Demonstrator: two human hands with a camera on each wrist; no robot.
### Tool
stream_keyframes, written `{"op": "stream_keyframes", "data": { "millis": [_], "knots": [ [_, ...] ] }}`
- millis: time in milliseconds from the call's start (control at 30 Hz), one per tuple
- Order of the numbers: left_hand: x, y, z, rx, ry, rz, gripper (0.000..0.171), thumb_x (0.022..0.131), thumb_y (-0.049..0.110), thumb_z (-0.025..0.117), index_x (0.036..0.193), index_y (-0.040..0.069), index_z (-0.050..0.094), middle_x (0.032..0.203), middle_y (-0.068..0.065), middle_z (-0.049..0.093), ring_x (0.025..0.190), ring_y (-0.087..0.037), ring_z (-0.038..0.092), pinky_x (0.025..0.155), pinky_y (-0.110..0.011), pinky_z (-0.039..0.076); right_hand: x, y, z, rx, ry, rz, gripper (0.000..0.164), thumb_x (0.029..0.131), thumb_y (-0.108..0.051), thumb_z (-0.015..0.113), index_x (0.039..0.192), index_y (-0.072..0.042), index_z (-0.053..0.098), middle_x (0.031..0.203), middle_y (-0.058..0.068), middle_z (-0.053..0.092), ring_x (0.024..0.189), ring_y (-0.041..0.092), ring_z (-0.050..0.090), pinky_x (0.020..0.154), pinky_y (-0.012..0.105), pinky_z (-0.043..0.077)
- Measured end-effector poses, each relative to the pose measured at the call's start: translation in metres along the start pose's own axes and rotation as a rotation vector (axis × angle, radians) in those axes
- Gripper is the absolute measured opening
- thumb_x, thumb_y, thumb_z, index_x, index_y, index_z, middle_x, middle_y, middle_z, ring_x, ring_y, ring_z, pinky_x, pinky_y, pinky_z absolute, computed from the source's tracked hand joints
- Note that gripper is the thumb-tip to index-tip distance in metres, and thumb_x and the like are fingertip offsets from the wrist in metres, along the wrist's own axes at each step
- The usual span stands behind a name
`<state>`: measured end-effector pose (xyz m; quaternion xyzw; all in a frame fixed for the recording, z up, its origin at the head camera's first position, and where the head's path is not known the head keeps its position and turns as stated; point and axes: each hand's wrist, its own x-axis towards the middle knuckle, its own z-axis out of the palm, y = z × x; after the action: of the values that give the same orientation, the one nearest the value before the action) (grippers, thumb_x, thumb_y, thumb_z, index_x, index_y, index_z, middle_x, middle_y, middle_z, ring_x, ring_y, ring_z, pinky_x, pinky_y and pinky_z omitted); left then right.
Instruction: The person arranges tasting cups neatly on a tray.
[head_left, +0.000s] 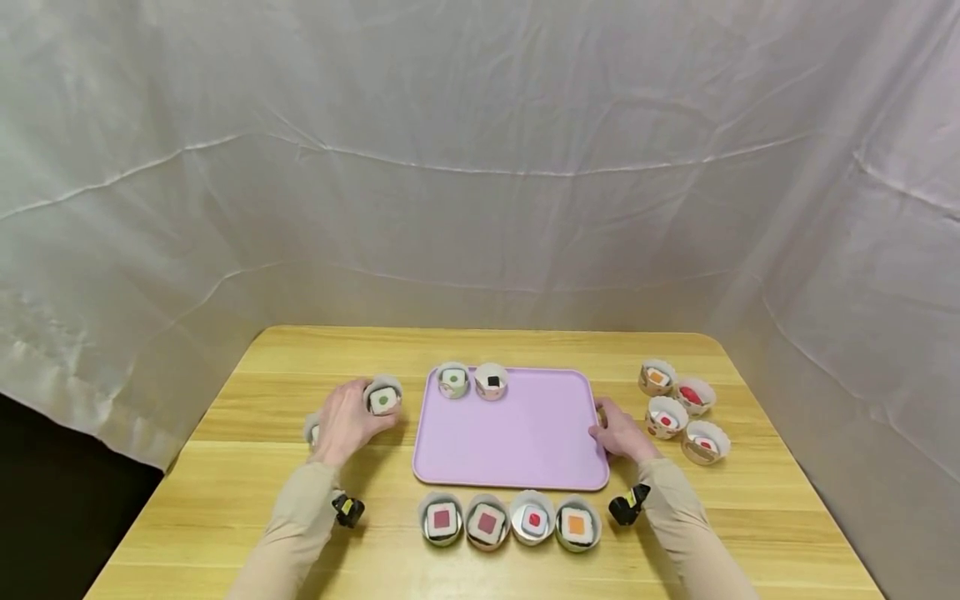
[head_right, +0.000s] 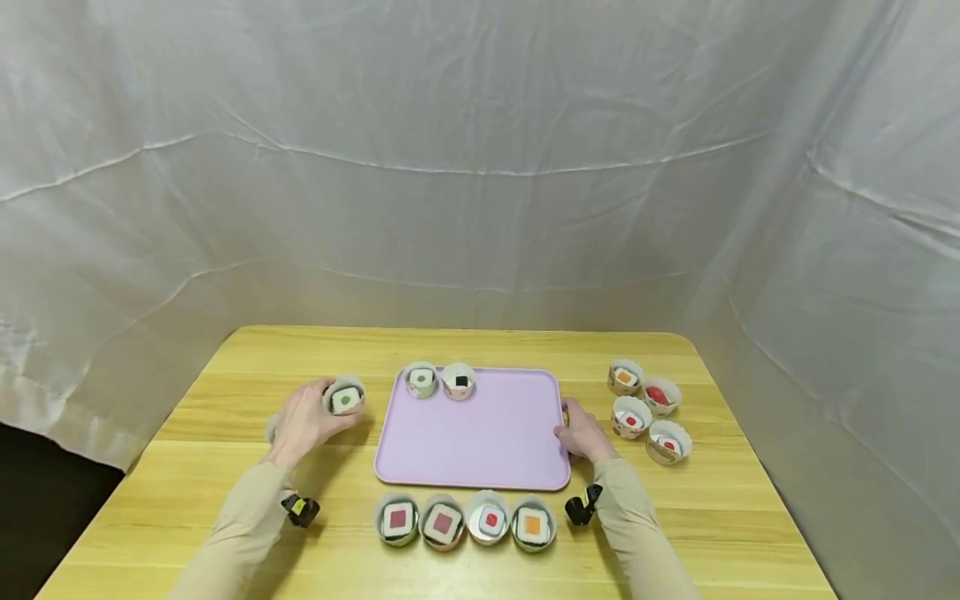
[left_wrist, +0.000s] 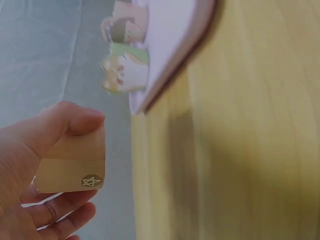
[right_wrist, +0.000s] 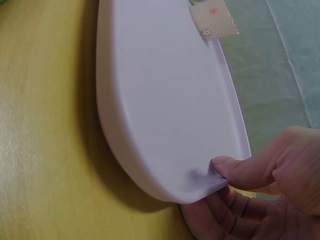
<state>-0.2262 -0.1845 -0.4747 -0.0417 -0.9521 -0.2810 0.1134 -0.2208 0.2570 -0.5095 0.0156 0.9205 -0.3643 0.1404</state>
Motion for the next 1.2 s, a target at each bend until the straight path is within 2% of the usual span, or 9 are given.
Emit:
{"op": "stream_keyframes", "data": {
  "millis": [67, 500, 967, 1200],
  "knots": [
    [0.000, 0.006, 0.000, -0.020, -0.004, 0.004, 0.061, 0.071, 0.030, 0.088, 0.117, -0.002, 0.066, 0.103, -0.020, 0.072, 0.094, -0.035, 0.066, 0.083, -0.049, 0.053, 0.000, 0.000, 0.000, 0.000, 0.000, -0.001, 0.050, 0.098, -0.003, 0.053, 0.143, 0.007, 0.034, 0.090, 0.020, 0.058, 0.065, 0.022, 0.064, 0.055, 0.034, 0.057],
    [0.007, 0.043, 0.003, -0.059, -0.057, 0.062, 0.070, 0.071, 0.029, 0.086, 0.125, -0.007, 0.061, 0.117, -0.024, 0.069, 0.106, -0.038, 0.066, 0.094, -0.050, 0.055, 0.001, -0.002, 0.001, -0.013, 0.001, 0.027, 0.051, 0.099, -0.004, 0.053, 0.145, 0.005, 0.034, 0.094, 0.021, 0.059, 0.069, 0.023, 0.065, 0.057, 0.034, 0.057],
    [0.013, 0.087, 0.016, -0.094, -0.097, 0.157, 0.068, 0.066, 0.025, 0.090, 0.121, -0.005, 0.063, 0.112, -0.019, 0.070, 0.102, -0.033, 0.066, 0.091, -0.048, 0.056, 0.000, -0.004, 0.000, -0.021, -0.006, 0.041, 0.051, 0.099, -0.004, 0.053, 0.145, 0.005, 0.033, 0.093, 0.020, 0.057, 0.069, 0.023, 0.064, 0.058, 0.033, 0.057],
    [0.019, 0.106, 0.024, -0.106, -0.109, 0.230, 0.059, 0.067, 0.025, 0.090, 0.114, 0.000, 0.066, 0.104, -0.014, 0.070, 0.094, -0.027, 0.065, 0.083, -0.041, 0.057, 0.000, -0.004, 0.000, -0.017, -0.009, 0.041, 0.051, 0.099, -0.004, 0.053, 0.145, 0.005, 0.033, 0.094, 0.021, 0.058, 0.069, 0.022, 0.064, 0.057, 0.033, 0.057]
  ]
}}
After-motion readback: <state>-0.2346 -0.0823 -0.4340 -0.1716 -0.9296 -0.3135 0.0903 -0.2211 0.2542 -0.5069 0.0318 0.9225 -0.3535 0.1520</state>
